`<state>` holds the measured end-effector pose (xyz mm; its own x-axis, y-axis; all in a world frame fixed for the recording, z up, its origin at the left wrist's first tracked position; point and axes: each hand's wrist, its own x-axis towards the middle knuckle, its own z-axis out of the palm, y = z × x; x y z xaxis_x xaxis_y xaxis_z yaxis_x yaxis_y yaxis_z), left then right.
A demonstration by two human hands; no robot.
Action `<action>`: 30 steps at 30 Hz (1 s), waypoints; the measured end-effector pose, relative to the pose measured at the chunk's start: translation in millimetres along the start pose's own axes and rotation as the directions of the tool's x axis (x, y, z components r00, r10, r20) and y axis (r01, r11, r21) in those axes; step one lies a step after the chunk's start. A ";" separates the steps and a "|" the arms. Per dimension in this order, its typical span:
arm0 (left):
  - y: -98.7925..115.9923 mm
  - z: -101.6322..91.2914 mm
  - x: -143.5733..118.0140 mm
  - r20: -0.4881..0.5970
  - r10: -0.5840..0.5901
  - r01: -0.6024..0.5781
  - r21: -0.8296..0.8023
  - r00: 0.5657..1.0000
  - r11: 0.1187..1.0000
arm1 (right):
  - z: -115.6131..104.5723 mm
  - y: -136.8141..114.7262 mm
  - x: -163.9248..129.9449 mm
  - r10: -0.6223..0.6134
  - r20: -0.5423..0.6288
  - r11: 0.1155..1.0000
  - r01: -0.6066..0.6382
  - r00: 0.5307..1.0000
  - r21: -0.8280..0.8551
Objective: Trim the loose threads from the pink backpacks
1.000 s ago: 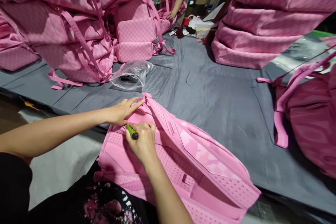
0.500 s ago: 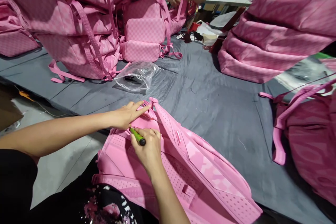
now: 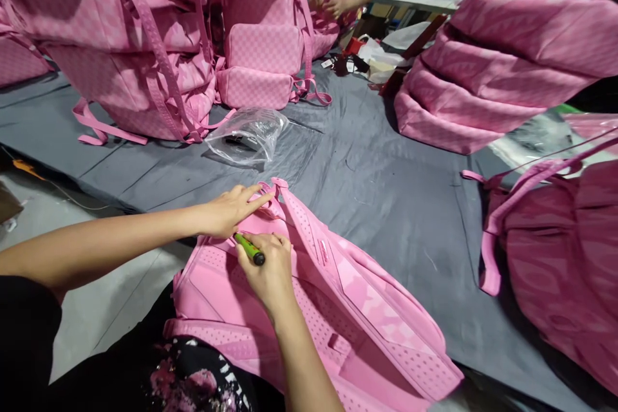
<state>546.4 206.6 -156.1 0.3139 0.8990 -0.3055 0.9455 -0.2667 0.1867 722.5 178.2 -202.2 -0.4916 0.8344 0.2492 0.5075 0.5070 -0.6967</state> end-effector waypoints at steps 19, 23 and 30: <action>-1.8 8.6 -1.5 -0.098 0.022 -0.028 -0.060 0.995 0.998 | -7.3 -1.7 15.7 0.055 0.091 0.998 -0.058 0.994 0.023; -18.2 7.6 3.7 -0.113 0.079 -0.100 -0.194 0.990 0.976 | -9.0 -4.5 15.1 0.070 0.135 0.983 -0.091 0.988 0.161; -107.5 15.6 57.9 -0.421 -0.188 0.087 -0.248 0.887 0.965 | -17.8 5.2 3.3 0.129 0.017 0.944 -0.128 0.991 0.303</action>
<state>464.3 282.0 -208.4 0.0639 0.9941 0.0874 0.9182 -0.0929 0.3850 736.1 187.4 -193.0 -0.4335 0.8893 0.1456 0.3278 0.3061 -0.8938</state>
